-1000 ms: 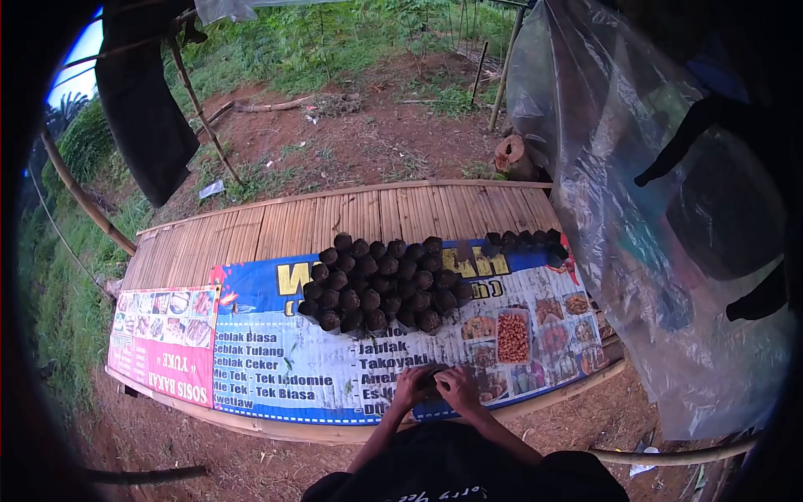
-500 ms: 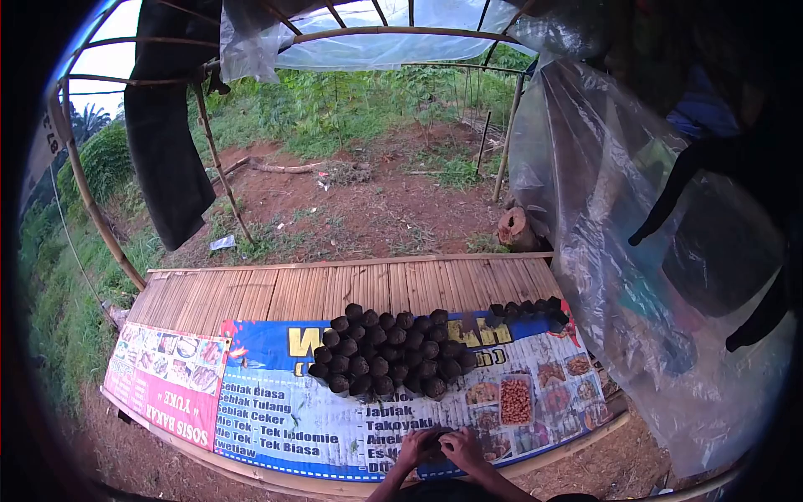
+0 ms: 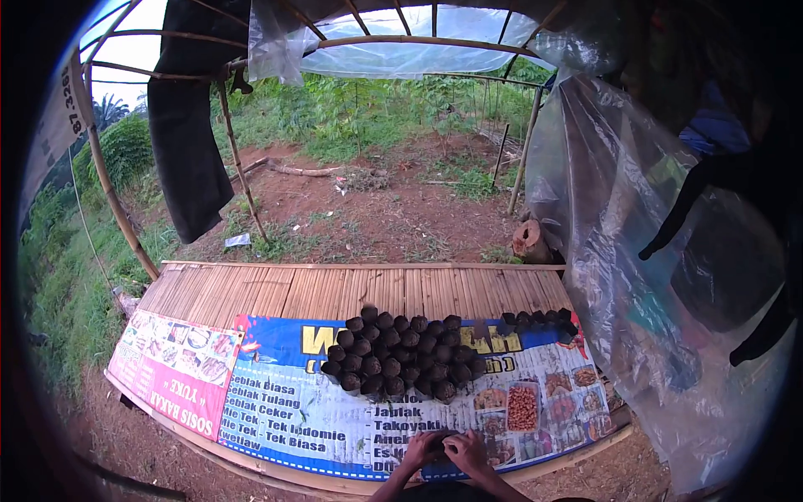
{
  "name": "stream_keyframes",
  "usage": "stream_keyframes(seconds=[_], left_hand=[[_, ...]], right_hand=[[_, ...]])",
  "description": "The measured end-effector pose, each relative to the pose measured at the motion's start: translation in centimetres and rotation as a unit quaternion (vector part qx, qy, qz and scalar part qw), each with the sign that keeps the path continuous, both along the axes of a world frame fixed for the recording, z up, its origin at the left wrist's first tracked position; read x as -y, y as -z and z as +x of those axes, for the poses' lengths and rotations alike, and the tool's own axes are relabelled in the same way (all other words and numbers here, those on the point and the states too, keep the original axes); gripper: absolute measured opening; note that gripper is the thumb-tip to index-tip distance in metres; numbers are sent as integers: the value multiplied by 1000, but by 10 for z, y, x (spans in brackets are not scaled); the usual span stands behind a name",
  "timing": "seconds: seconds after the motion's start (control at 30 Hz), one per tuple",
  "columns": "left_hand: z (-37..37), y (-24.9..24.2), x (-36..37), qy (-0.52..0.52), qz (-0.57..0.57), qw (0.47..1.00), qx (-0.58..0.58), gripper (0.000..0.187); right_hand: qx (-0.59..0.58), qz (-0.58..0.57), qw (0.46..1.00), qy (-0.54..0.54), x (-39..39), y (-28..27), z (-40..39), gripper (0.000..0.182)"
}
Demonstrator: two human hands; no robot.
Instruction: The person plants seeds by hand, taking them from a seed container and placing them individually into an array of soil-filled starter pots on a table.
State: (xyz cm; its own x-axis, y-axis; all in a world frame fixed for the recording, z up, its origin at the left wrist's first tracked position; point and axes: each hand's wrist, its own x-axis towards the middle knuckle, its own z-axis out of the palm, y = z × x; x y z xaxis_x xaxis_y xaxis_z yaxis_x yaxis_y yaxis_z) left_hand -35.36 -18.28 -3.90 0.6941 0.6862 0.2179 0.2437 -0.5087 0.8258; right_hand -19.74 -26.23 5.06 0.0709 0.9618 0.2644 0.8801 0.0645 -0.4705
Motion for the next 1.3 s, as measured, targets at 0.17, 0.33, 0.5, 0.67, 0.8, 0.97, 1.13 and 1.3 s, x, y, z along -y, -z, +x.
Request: stream_keyframes(seconds=[0.17,0.33,0.5,0.67,0.8,0.97,1.13,1.3], left_hand=[[-1,-14,3,-24,-16,999,-34,59],[14,-7,9,-108,33,992,-47,59],[27,-12,8,-127,74,979,-138,75],[26,-24,11,-88,25,986,-136,80],[19,-47,1,-67,-76,986,-129,92],[17,-59,-18,-58,-120,990,-33,76],[28,-85,-15,-155,-109,982,-2,41],[33,-82,-8,-145,-26,989,-24,23]], right_hand=[[39,-9,999,13,-2,-4,2,12],[-12,5,996,83,-7,-6,0,10],[-69,-28,993,91,-18,-16,15,12],[-96,-12,988,120,-12,-10,24,12],[-124,29,983,129,-7,-2,26,13],[-162,34,979,121,-5,-2,29,14],[-100,-8,984,148,-3,-13,21,16],[-69,-22,988,136,6,-18,9,15]])
